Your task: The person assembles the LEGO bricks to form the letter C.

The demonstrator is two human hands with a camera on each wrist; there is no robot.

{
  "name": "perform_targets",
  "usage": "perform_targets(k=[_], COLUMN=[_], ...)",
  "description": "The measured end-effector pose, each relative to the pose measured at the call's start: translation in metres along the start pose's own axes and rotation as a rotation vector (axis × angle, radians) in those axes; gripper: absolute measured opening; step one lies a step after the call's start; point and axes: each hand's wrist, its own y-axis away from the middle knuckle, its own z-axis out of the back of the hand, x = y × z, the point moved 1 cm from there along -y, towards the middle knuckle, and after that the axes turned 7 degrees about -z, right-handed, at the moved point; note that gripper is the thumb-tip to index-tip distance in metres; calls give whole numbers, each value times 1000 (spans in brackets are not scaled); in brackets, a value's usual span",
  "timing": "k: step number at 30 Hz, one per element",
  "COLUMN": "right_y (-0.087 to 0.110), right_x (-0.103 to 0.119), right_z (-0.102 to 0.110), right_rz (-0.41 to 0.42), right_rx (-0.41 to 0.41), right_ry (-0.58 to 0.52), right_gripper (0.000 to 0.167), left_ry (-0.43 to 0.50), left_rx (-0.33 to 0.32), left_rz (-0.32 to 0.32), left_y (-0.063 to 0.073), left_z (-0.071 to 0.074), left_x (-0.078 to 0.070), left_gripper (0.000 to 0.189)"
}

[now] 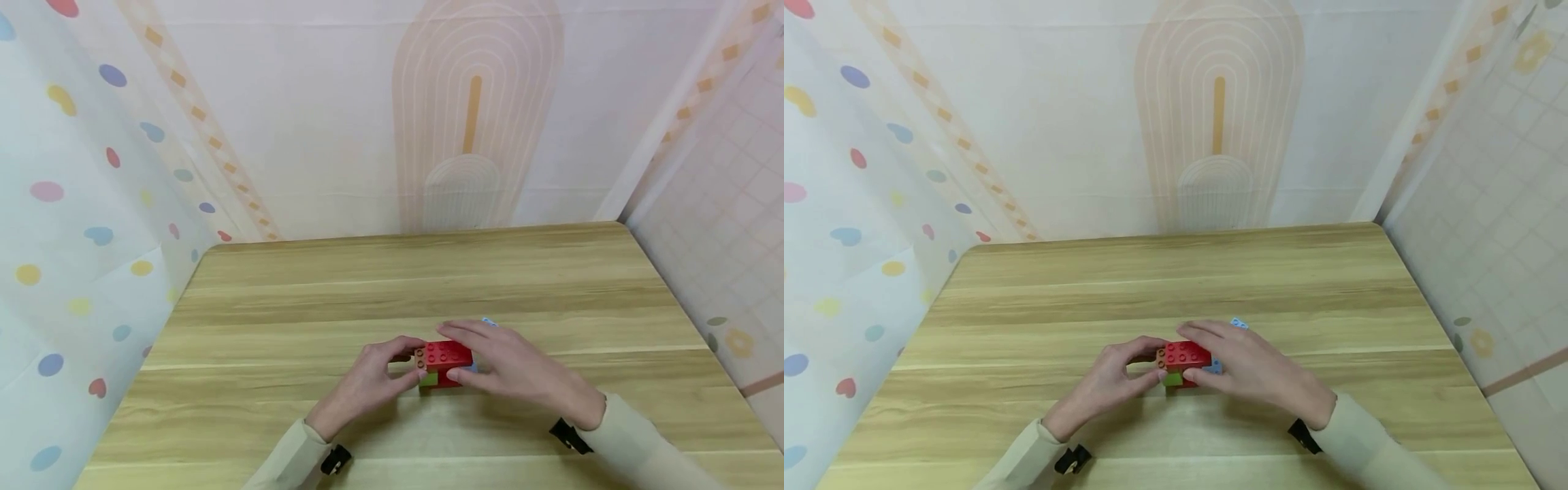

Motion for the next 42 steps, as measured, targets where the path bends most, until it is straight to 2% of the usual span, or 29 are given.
perform_targets(k=[5, 10, 19, 37, 42], right_y=[4, 7, 12, -1, -4], right_x=[-9, -21, -44, -80, -85], right_z=[8, 13, 17, 11, 9], right_rz=[-41, -78, -112, -194, -205], right_rx=[-9, -14, 18, 213, 235], right_ry=[-31, -56, -56, -34, -28], right_gripper=[63, 62, 58, 57, 57], left_ry=[-14, -3, -13, -33, -36], left_rx=[10, -7, -46, -40, -41], left_rz=[1, 20, -25, -34, -40], left_y=[-1, -3, -5, -11, -11], left_z=[0, 0, 1, 0, 1], left_x=[-3, -6, -10, -13, -12], left_gripper=[45, 49, 46, 41, 40])
